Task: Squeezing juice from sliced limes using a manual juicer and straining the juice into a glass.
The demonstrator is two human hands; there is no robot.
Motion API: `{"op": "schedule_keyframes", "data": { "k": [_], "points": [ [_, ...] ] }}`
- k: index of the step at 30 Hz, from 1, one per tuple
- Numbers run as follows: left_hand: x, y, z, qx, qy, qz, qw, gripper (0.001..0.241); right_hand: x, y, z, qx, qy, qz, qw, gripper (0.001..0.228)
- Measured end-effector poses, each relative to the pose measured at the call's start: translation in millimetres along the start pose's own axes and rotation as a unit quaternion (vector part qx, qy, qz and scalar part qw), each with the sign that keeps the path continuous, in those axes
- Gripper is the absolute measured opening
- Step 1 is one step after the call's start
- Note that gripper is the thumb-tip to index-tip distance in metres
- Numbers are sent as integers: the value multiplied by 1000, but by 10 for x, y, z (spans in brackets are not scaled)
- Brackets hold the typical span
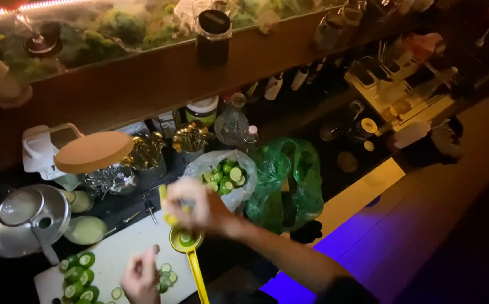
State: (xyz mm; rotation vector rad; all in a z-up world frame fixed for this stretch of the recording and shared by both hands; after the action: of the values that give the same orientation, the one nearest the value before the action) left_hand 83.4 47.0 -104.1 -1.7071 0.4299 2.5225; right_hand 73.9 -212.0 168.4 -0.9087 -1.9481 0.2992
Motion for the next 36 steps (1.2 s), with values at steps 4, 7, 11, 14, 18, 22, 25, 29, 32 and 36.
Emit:
{"op": "schedule_keyframes", "data": {
  "k": [4,7,11,14,18,22,25,29,32,36],
  "points": [
    [-486,520,415,12,-260,141,955,56,598,-319,665,108,-28,86,990,28],
    [-1150,979,819,69,-397,213,890,70,876,-412,897,132,-61,108,984,46],
    [-790,1080,674,172,-408,277,853,57,789,-174,1374,134,39,54,989,65],
    [-423,1132,459,167,-366,213,891,51,210,254,1978,116,253,-57,959,63],
    [-198,1125,345,159,-252,51,953,65,-887,1018,3030,196,449,-336,804,42],
    [-629,1236,492,146,-271,9,951,65,-705,1059,2686,298,481,-434,702,26],
    [-481,1163,441,145,-279,-4,949,63,-208,721,2153,322,431,-207,817,30],
    [-94,1063,230,169,-223,-54,959,59,-96,659,2044,291,431,-22,854,37],
    [-174,1104,287,182,-190,-85,961,59,-188,748,2133,254,421,25,871,37],
    [-300,1089,366,191,-175,-91,962,58,-184,634,2004,277,352,-15,894,33]
  ]
}}
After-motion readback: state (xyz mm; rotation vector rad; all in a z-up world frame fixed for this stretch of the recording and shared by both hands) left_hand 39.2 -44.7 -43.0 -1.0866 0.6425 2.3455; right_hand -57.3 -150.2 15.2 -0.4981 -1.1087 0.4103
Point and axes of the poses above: each hand's wrist, its own z-axis away from the middle knuckle, its own y-axis out of the palm, x = y × z, the point moved 2 cm from there along -z, towards the middle knuckle, and after that the axes turned 11 degrees about z, right-handed, at the moved point
